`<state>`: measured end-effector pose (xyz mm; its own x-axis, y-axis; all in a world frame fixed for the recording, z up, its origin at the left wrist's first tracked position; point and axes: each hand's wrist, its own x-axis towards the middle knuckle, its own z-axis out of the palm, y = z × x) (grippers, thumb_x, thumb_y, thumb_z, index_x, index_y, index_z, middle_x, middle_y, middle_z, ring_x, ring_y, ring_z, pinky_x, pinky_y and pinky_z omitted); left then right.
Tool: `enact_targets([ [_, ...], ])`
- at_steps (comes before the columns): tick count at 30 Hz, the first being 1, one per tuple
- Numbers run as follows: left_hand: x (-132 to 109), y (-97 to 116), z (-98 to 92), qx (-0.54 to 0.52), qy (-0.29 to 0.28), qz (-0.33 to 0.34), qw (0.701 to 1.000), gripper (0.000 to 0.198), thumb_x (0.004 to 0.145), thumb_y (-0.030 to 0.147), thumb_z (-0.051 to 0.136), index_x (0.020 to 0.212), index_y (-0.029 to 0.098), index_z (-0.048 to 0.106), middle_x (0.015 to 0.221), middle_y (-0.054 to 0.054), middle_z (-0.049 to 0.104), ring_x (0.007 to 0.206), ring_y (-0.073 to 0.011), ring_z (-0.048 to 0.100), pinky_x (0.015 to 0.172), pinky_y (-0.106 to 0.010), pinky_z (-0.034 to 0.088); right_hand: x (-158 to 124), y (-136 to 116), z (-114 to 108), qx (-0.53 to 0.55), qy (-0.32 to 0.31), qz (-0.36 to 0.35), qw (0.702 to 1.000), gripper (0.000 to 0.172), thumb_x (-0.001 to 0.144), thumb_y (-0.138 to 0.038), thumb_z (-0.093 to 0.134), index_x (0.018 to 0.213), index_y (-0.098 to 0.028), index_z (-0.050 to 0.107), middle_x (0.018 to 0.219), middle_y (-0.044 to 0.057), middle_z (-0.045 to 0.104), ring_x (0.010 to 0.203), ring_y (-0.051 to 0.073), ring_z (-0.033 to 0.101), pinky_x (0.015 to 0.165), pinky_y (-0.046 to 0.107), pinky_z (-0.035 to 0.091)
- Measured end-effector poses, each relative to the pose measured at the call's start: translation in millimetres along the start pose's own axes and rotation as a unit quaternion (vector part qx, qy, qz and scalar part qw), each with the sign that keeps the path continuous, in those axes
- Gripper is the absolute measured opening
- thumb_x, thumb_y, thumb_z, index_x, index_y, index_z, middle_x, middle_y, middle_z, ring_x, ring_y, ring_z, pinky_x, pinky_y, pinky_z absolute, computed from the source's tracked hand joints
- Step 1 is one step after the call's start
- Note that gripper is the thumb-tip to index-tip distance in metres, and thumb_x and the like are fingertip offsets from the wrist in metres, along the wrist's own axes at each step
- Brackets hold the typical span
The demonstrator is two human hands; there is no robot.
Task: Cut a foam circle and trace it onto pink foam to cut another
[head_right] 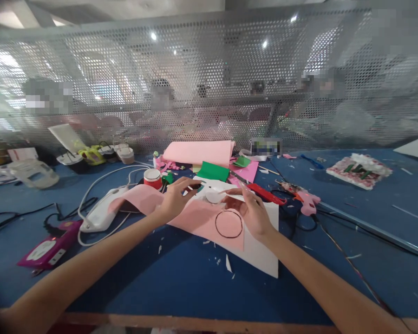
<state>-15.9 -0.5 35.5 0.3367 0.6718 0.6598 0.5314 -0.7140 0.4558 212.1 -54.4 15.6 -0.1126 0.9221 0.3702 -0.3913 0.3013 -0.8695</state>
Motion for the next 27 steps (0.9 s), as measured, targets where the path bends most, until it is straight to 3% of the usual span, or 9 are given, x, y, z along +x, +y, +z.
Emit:
enact_targets([
  [4, -4.0, 9.4, 3.8, -0.053, -0.018, -0.003, 0.998, 0.019, 0.082, 0.013, 0.059, 0.098, 0.019, 0.067, 0.092, -0.005, 0.07, 0.079, -0.0126, 0.063, 0.07, -0.025, 0.054, -0.8, 1.5, -0.5, -0.011, -0.007, 0.006, 1.0, 0.027, 0.091, -0.044, 0.05, 0.093, -0.028, 0.071, 0.086, 0.004, 0.068, 0.071, 0.017, 0.063, 0.061, 0.034, 0.053],
  [9, -6.0, 7.4, 7.3, -0.078, -0.024, -0.011, 0.997, 0.017, 0.08, 0.013, 0.061, 0.095, 0.018, 0.067, 0.091, -0.006, 0.071, 0.083, -0.0141, 0.064, 0.074, -0.028, 0.054, -2.1, 2.2, 1.2, -0.018, -0.013, 0.007, 1.0, 0.024, 0.09, -0.042, 0.052, 0.095, -0.028, 0.071, 0.101, 0.005, 0.067, 0.074, 0.017, 0.063, 0.065, 0.035, 0.052],
  [19, -5.9, 6.1, 8.4, -0.129, -0.029, -0.041, 0.99, 0.019, 0.077, 0.012, 0.064, 0.095, 0.017, 0.067, 0.09, -0.006, 0.072, 0.076, -0.0133, 0.066, 0.073, -0.027, 0.055, 0.0, -1.7, 2.0, 0.006, 0.011, 0.051, 0.999, 0.023, 0.084, -0.043, 0.06, 0.087, -0.023, 0.072, 0.093, 0.006, 0.068, 0.067, 0.018, 0.062, 0.058, 0.035, 0.05],
  [27, -3.7, 14.9, -0.4, -0.11, -0.088, 0.055, 0.989, 0.017, 0.084, 0.021, 0.059, 0.096, 0.017, 0.069, 0.089, -0.008, 0.072, 0.08, -0.0158, 0.066, 0.075, -0.029, 0.053, 0.3, 2.9, 3.7, -0.024, 0.026, 0.065, 0.997, 0.026, 0.077, -0.042, 0.068, 0.095, -0.023, 0.069, 0.094, 0.005, 0.067, 0.069, 0.016, 0.063, 0.059, 0.031, 0.051],
])
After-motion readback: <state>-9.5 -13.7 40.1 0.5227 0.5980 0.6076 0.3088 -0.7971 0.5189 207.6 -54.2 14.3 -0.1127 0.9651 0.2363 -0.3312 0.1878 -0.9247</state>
